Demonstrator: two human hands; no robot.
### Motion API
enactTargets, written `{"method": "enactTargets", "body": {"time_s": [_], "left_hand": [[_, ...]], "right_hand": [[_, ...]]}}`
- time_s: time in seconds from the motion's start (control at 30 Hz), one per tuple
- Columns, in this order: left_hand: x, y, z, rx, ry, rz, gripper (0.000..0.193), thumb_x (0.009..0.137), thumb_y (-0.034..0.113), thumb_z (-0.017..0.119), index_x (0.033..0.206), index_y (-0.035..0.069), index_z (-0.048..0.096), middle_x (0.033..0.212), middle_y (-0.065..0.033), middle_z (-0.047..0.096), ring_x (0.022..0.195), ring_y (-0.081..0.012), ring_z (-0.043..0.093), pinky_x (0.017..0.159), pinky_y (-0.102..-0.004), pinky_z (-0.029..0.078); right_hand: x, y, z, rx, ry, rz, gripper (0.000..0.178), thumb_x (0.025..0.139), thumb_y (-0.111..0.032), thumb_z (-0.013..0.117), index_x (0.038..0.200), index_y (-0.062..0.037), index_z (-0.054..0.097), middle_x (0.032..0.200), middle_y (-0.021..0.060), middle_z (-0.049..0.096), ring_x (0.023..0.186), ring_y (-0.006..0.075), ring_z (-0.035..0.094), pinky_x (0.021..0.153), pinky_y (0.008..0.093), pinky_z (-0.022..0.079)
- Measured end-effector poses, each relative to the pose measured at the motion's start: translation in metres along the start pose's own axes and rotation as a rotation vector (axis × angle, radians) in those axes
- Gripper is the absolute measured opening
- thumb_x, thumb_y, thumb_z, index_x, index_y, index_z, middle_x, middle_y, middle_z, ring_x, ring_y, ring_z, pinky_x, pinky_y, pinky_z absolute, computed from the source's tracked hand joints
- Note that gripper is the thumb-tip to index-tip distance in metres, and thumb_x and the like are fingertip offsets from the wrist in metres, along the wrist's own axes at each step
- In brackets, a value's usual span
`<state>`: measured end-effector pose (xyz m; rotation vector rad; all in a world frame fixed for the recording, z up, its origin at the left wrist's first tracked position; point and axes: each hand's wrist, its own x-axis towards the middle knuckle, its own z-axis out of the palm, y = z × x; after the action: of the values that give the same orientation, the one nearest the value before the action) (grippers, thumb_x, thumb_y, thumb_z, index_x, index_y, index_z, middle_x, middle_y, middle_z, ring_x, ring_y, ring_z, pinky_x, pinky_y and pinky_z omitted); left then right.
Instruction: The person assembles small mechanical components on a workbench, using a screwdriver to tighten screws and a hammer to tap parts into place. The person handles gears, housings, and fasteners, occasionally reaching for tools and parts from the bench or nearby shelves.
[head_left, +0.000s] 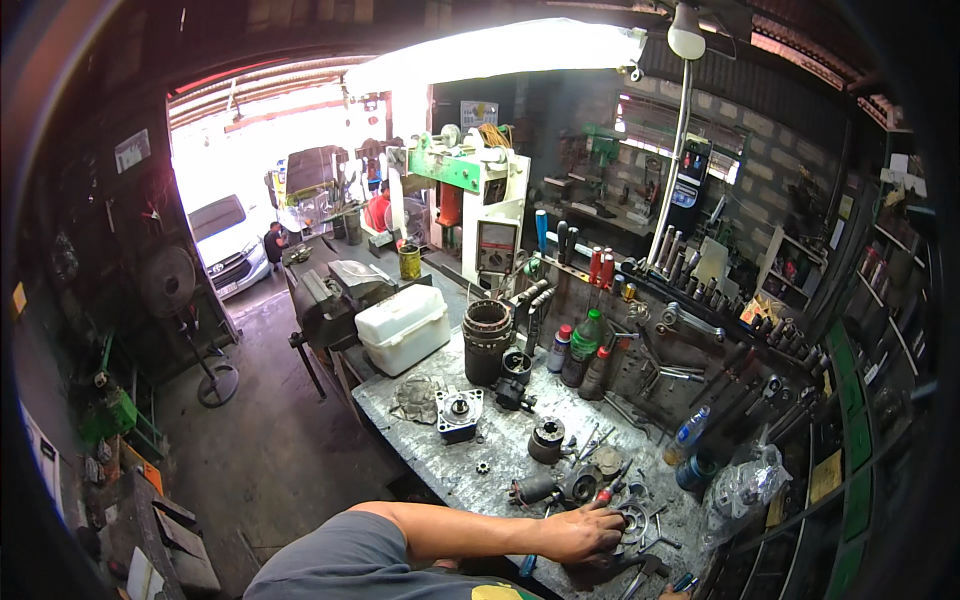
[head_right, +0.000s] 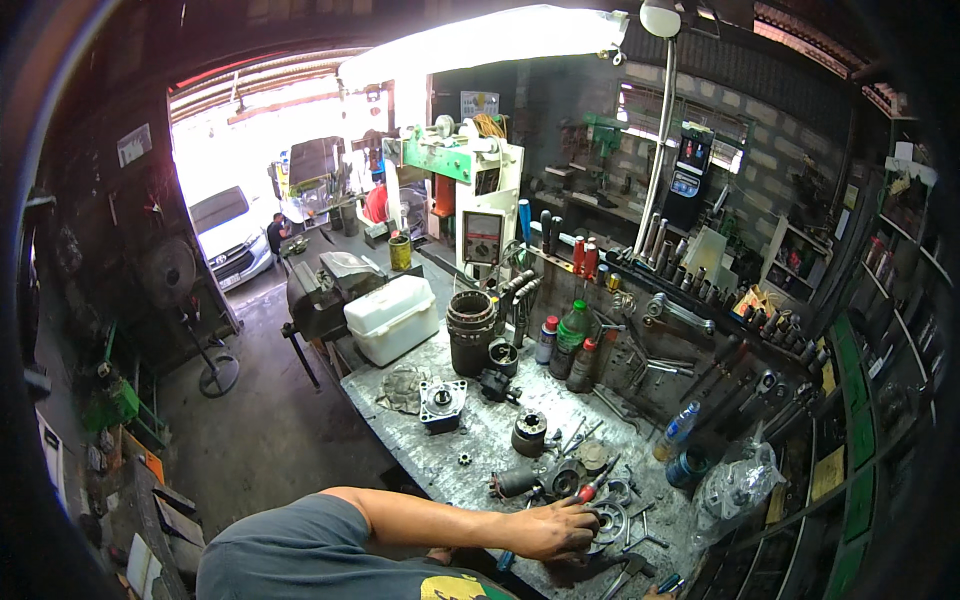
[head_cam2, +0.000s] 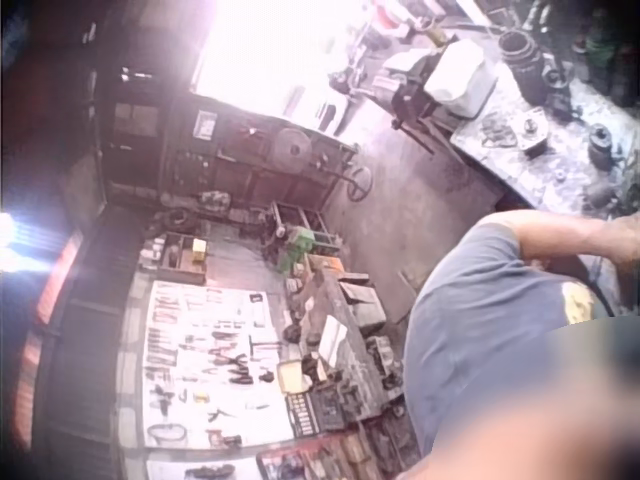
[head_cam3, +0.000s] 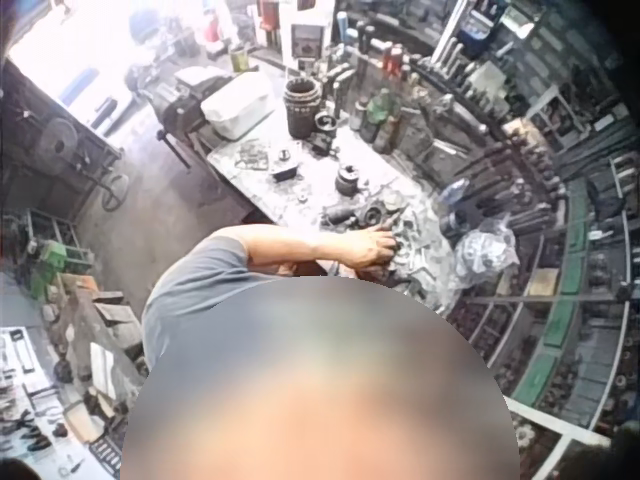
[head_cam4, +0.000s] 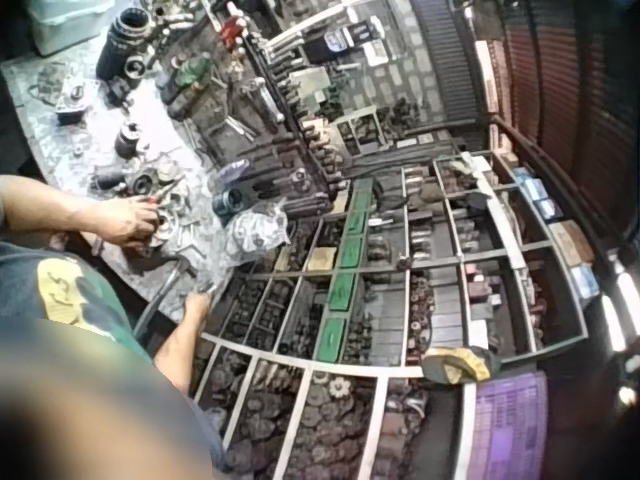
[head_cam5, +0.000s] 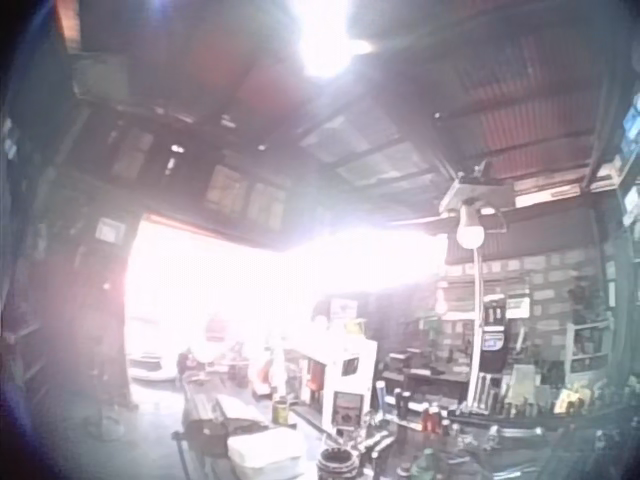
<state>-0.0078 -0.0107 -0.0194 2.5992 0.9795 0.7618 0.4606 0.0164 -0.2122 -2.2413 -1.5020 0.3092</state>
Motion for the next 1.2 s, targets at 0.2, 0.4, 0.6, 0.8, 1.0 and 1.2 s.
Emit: {"method": "enactTargets", "body": {"time_s": [0.2, 0.4, 0.6, 0.8, 1.0, 1.2], "left_hand": [[-0.005, 0.000, -0.001, -0.051, -0.009, 0.026, 0.020, 0.102, 0.026, 0.069, 0.112, 0.009, 0.069, 0.134, -0.0133, 0.059, 0.135, -0.0367, 0.054, 0.122, -0.0524, 0.038], [-0.002, 0.007, 0.012, -0.016, 0.018, -0.063, 0.026, 0.095, 0.026, 0.074, 0.111, 0.006, 0.068, 0.132, -0.0148, 0.059, 0.136, -0.0379, 0.054, 0.120, -0.0533, 0.040], [0.004, 0.015, 0.000, 0.235, -0.063, 0.006, 0.032, 0.096, 0.026, 0.069, 0.122, 0.007, 0.072, 0.135, -0.0159, 0.060, 0.137, -0.0361, 0.055, 0.119, -0.0615, 0.039], [0.030, 0.020, -0.017, 0.689, -0.393, 0.164, 0.041, 0.101, 0.034, 0.058, 0.130, 0.010, 0.074, 0.131, -0.0152, 0.067, 0.124, -0.0302, 0.064, 0.107, -0.0507, 0.045], [0.039, 0.027, 0.003, 0.729, -0.460, 0.160, 0.041, 0.098, 0.037, 0.063, 0.118, 0.005, 0.078, 0.127, -0.0184, 0.072, 0.111, -0.0300, 0.071, 0.096, -0.0488, 0.049], [0.046, 0.038, -0.008, 0.601, -0.653, 0.011, 0.027, 0.094, 0.029, 0.069, 0.100, 0.007, 0.084, 0.101, -0.0124, 0.081, 0.091, -0.0302, 0.080, 0.077, -0.0475, 0.059]], "right_hand": [[0.009, -0.009, -0.003, 0.084, -0.071, 0.100, 0.046, 0.100, -0.038, 0.065, 0.115, 0.0027, 0.080, 0.114, 0.0344, 0.077, 0.109, 0.0560, 0.072, 0.096, 0.0595, 0.057], [-0.008, -0.040, -0.022, -0.046, 0.102, -0.139, 0.048, 0.103, -0.042, 0.066, 0.107, 0.0024, 0.083, 0.101, 0.0326, 0.079, 0.097, 0.0544, 0.075, 0.086, 0.0604, 0.060], [-0.010, -0.035, -0.015, -0.094, 0.053, -0.287, 0.048, 0.107, -0.042, 0.063, 0.129, -0.0023, 0.079, 0.121, 0.0302, 0.077, 0.111, 0.0502, 0.073, 0.098, 0.0568, 0.057], [-0.018, -0.035, -0.015, -0.126, 0.069, -0.398, 0.053, 0.111, -0.046, 0.058, 0.141, -0.0061, 0.075, 0.135, 0.0285, 0.074, 0.122, 0.0492, 0.069, 0.109, 0.0553, 0.053], [-0.031, -0.048, -0.026, -0.138, 0.127, -0.487, 0.055, 0.112, -0.046, 0.059, 0.144, -0.0039, 0.073, 0.142, 0.0280, 0.071, 0.129, 0.0484, 0.066, 0.111, 0.0545, 0.053], [-0.061, -0.129, -0.086, -0.039, 0.231, -0.381, 0.054, 0.107, -0.040, 0.068, 0.142, 0.0010, 0.072, 0.147, 0.0314, 0.066, 0.130, 0.0484, 0.066, 0.113, 0.0569, 0.051]]}}
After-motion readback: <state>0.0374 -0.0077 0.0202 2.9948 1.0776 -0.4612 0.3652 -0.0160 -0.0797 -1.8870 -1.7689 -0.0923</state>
